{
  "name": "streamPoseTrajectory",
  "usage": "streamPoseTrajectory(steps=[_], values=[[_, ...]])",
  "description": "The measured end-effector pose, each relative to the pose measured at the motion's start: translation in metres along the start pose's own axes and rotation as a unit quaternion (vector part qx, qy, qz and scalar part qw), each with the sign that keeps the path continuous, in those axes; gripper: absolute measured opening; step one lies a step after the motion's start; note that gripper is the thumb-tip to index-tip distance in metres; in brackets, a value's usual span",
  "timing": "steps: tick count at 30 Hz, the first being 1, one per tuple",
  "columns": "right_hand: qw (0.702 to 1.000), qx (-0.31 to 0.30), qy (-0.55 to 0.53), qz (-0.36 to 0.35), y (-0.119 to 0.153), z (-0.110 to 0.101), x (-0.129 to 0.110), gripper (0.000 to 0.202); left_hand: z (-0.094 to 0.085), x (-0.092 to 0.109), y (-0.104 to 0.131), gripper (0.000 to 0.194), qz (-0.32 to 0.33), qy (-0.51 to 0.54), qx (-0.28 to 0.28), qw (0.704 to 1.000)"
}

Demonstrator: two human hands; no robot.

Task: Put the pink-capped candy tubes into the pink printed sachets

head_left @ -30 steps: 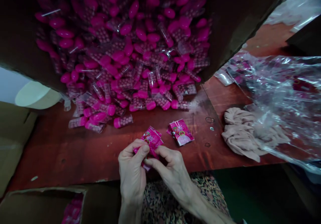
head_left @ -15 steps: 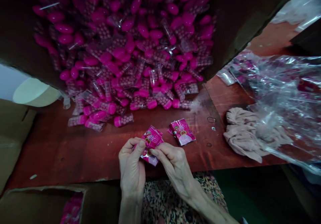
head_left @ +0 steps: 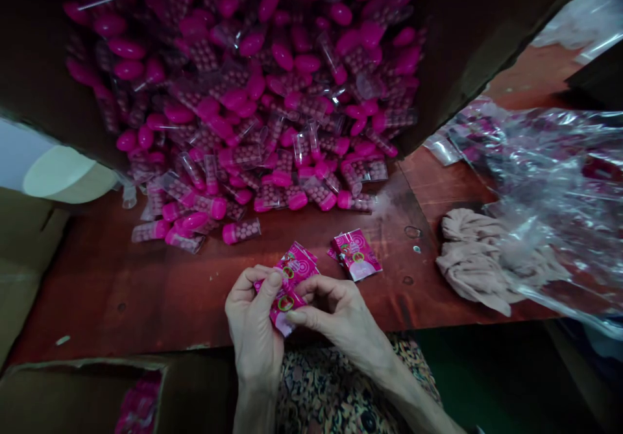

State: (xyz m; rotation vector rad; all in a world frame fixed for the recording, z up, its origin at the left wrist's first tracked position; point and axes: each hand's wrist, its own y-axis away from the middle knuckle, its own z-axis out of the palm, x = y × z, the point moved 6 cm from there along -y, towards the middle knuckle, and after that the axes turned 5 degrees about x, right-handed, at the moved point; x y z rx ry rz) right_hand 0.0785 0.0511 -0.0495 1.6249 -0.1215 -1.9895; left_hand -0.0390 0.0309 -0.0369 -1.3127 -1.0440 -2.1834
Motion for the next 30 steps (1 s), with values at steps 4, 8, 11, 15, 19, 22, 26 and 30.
streamPoseTrajectory(steps=[4, 8, 11, 15, 19, 22, 26, 30], values=[[0.999, 0.020, 0.034, -0.016, 0.002, -0.002, -0.001, 0.021, 0.001, 0.000, 0.000, 0.024, 0.009, 0.009, -0.009, 1.000], [0.995, 0.030, 0.070, -0.061, 0.005, 0.000, -0.005, 0.032, 0.000, -0.002, -0.001, 0.030, 0.005, 0.021, -0.010, 1.000], [0.984, 0.058, 0.125, -0.108, 0.007, -0.001, -0.012, 0.034, -0.001, -0.003, -0.002, 0.023, -0.016, 0.023, -0.011, 1.000], [0.944, 0.116, 0.232, -0.202, 0.010, -0.008, -0.025, 0.023, 0.007, -0.006, 0.002, 0.036, -0.081, 0.020, -0.074, 0.994], [0.898, 0.142, 0.278, -0.310, 0.015, -0.009, -0.037, 0.016, 0.016, -0.013, 0.011, 0.020, -0.147, 0.006, -0.122, 0.982], [0.885, 0.144, 0.289, -0.336, 0.017, -0.008, -0.041, 0.015, 0.016, -0.017, 0.012, 0.014, -0.166, 0.012, -0.105, 0.980], [0.906, 0.101, 0.283, -0.298, 0.014, -0.005, -0.039, 0.015, 0.008, -0.016, 0.006, 0.013, -0.155, 0.035, -0.059, 0.986], [0.896, 0.114, 0.307, -0.299, 0.011, -0.020, -0.046, 0.017, 0.002, -0.011, -0.002, 0.013, -0.141, 0.039, -0.039, 0.988]])
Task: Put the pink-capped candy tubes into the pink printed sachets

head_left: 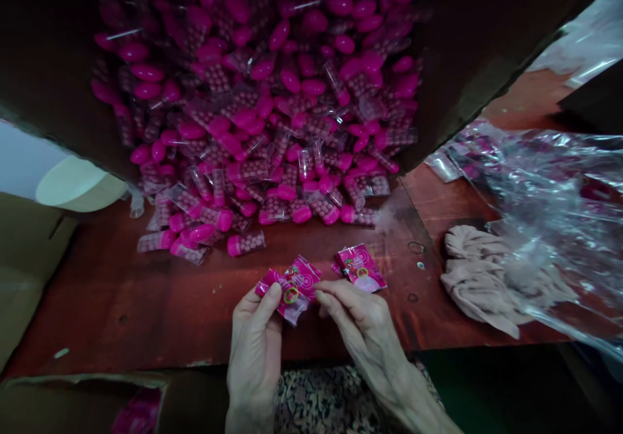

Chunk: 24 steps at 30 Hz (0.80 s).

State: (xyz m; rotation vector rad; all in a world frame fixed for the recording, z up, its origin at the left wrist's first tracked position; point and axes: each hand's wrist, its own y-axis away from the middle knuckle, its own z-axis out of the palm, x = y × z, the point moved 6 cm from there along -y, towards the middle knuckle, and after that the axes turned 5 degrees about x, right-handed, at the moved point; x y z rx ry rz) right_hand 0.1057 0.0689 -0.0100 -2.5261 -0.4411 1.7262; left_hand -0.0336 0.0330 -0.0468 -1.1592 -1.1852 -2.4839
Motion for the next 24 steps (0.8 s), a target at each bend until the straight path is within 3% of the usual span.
streamPoseTrajectory(steps=[3, 6, 7, 10, 13, 18, 24], values=[[0.994, 0.059, 0.090, -0.037, -0.021, -0.025, 0.004, 0.016, -0.005, 0.005, -0.003, 0.014, 0.010, 0.016, 0.022, 1.000], [0.962, 0.105, 0.224, -0.112, -0.054, -0.044, 0.002, 0.019, -0.007, 0.005, -0.003, 0.013, 0.005, 0.042, 0.040, 0.998], [0.949, 0.095, 0.269, -0.135, -0.065, -0.045, 0.002, 0.022, -0.007, 0.004, -0.003, 0.014, 0.001, 0.049, 0.040, 0.998], [0.896, -0.030, 0.401, -0.190, -0.093, -0.028, 0.014, 0.037, -0.003, 0.004, -0.004, 0.013, -0.004, 0.059, 0.033, 0.998], [0.862, -0.118, 0.422, -0.253, -0.101, -0.010, 0.027, 0.054, 0.002, 0.006, -0.006, 0.012, -0.013, 0.073, 0.022, 0.997], [0.850, -0.118, 0.436, -0.273, -0.107, -0.001, 0.035, 0.050, 0.006, 0.011, -0.010, 0.003, -0.044, 0.105, 0.018, 0.993], [0.842, -0.108, 0.440, -0.294, -0.110, 0.007, 0.020, 0.046, 0.004, 0.014, -0.015, 0.018, -0.053, 0.124, 0.044, 0.990]])
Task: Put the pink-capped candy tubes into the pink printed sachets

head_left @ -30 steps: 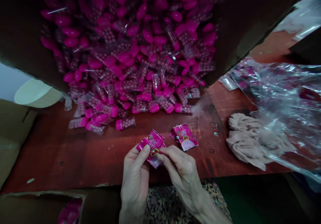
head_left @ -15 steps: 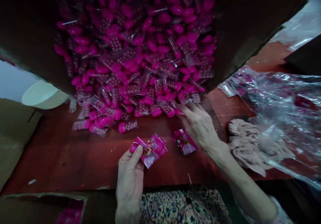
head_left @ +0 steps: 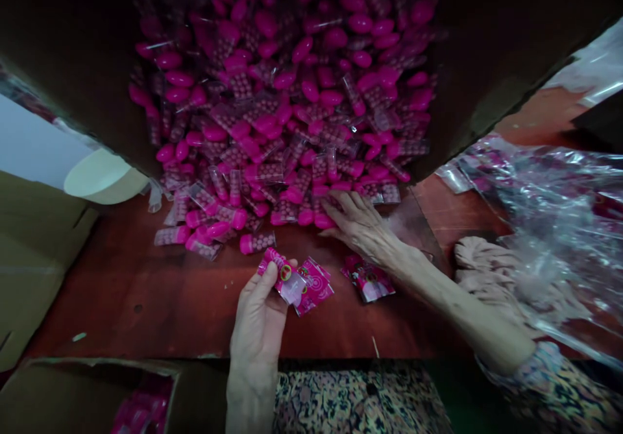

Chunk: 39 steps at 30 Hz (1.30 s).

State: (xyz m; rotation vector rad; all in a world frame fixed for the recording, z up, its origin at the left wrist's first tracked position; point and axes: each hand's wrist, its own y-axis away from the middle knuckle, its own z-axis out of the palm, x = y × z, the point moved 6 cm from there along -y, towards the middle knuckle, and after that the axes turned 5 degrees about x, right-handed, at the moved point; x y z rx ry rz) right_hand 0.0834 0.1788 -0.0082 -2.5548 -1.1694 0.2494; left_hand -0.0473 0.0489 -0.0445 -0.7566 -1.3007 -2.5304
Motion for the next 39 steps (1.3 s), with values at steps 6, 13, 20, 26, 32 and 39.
streamPoseTrajectory(steps=[6, 13, 20, 26, 32, 39], values=[[0.996, -0.074, 0.010, 0.039, -0.015, -0.007, -0.008, 0.040, -0.005, 0.004, -0.006, 0.025, 0.003, 0.018, 0.029, 0.999], [0.987, -0.139, 0.027, 0.081, -0.019, -0.005, -0.012, 0.033, -0.006, 0.011, -0.008, 0.031, 0.005, 0.030, 0.061, 0.998], [0.974, -0.128, 0.018, 0.184, -0.018, 0.007, -0.027, 0.043, -0.004, 0.018, -0.011, 0.030, 0.011, 0.040, 0.071, 0.997], [0.968, -0.120, -0.009, 0.219, -0.021, 0.015, -0.022, 0.041, 0.001, 0.022, -0.010, 0.028, 0.005, 0.065, 0.071, 0.995], [0.962, -0.091, -0.091, 0.242, -0.024, 0.012, -0.007, 0.042, 0.014, 0.030, -0.005, 0.027, 0.014, 0.071, 0.059, 0.996], [0.892, -0.086, -0.378, 0.232, -0.001, -0.020, -0.018, 0.034, 0.025, 0.036, -0.002, 0.025, 0.029, 0.072, 0.059, 0.995]])
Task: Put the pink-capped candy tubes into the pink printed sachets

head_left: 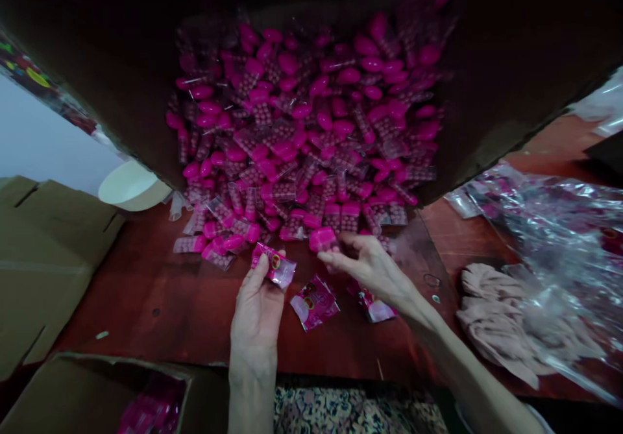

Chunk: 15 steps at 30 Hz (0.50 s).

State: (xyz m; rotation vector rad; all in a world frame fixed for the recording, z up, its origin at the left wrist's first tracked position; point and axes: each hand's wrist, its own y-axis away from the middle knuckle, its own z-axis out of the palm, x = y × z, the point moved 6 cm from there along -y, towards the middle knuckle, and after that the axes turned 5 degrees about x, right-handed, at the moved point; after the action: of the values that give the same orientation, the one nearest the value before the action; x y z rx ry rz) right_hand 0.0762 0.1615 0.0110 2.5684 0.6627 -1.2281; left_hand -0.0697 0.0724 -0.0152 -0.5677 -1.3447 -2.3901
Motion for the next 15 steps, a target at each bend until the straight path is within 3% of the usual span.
streamPoseTrajectory(steps=[2, 4, 12, 15], values=[[0.988, -0.017, -0.150, 0.022, 0.018, 0.001, -0.011, 0.033, 0.003, -0.002, 0.001, 0.024, 0.002, -0.003, 0.002, 1.000], [0.975, -0.027, -0.214, 0.046, 0.033, 0.004, -0.020, 0.031, 0.008, -0.005, 0.004, 0.025, -0.002, -0.011, -0.005, 1.000], [0.972, 0.058, -0.216, 0.068, 0.052, 0.014, -0.025, 0.030, 0.024, -0.015, 0.020, 0.029, -0.020, -0.018, -0.030, 0.999], [0.966, 0.062, -0.239, 0.080, 0.055, 0.018, -0.025, 0.032, 0.025, -0.016, 0.020, 0.027, -0.004, -0.015, -0.036, 0.999]])
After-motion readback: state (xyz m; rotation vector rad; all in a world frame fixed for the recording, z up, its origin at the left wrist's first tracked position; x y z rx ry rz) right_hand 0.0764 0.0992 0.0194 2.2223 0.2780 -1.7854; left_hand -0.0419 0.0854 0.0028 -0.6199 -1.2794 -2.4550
